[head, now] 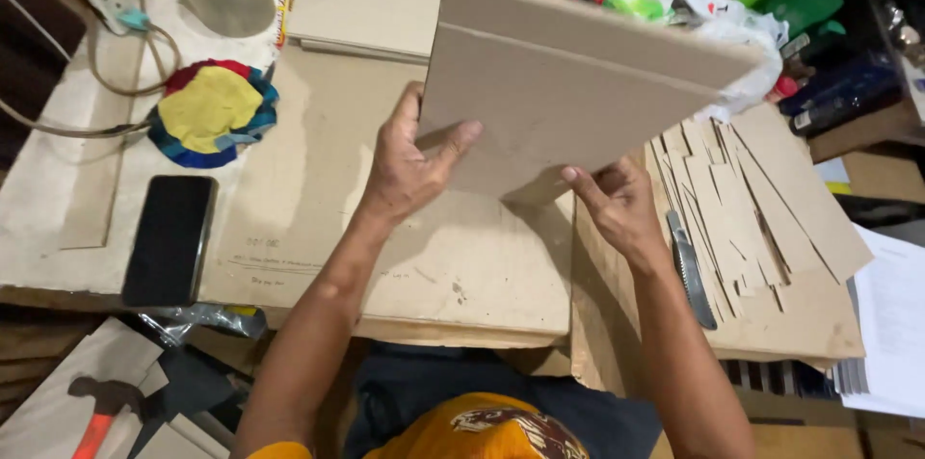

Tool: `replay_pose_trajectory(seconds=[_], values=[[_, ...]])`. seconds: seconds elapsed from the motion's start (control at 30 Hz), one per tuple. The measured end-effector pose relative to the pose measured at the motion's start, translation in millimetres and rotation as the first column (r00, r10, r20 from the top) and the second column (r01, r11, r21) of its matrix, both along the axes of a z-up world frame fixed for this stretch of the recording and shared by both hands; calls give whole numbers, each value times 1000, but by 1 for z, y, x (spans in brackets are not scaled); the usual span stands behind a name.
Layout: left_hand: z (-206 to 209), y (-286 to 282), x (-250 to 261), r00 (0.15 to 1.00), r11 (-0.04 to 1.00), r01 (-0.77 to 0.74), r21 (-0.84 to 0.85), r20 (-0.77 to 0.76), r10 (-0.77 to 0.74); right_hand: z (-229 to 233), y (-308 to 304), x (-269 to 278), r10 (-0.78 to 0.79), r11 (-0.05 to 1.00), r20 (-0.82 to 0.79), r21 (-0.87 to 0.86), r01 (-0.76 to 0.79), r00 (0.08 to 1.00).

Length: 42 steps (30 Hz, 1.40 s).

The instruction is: The person uses a utility knife to cut a rectangular piece of cardboard on a cluttered workbench. They hold the cardboard steady with one hand while making a straight cut along the edge, then lift the piece to inspect the result.

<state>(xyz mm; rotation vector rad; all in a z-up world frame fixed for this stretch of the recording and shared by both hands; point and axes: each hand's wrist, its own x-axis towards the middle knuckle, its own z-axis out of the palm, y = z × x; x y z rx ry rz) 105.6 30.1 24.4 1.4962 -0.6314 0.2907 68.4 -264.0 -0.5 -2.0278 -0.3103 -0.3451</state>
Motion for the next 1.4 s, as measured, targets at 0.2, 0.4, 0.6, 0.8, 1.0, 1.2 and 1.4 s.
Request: replay_pose_trajectory(seconds=[0.2, 0.4, 0.6, 0.8, 1.0, 1.2, 1.4], values=[[-12, 2, 2, 995, 999, -11, -31, -102, 8, -53, -36, 1, 126, 982, -105, 158, -108, 987], [-36, 8, 11, 992, 998, 3, 66, -126, 5, 29, 48, -22, -52, 990, -384, 103, 98, 922], [-44, 3, 17, 977, 993, -15, 120, -208, 40, 43, 63, -20, -299, 954, -563, -171, 246, 771], [-21, 0, 9, 957, 1000, 13, 25, -289, -6, -139, -57, 30, 55, 992, -269, 127, -21, 962], [-7, 1, 6, 967, 998, 19, 63, -255, -3, -132, -60, 32, 112, 979, -217, 192, -70, 970], [-1, -1, 1, 980, 999, -21, 50, -197, 30, -114, -56, 26, 137, 979, -196, 175, -103, 971], [-55, 0, 13, 987, 991, -76, 109, -134, 90, -94, -33, 18, 104, 993, -150, 71, -94, 983]])
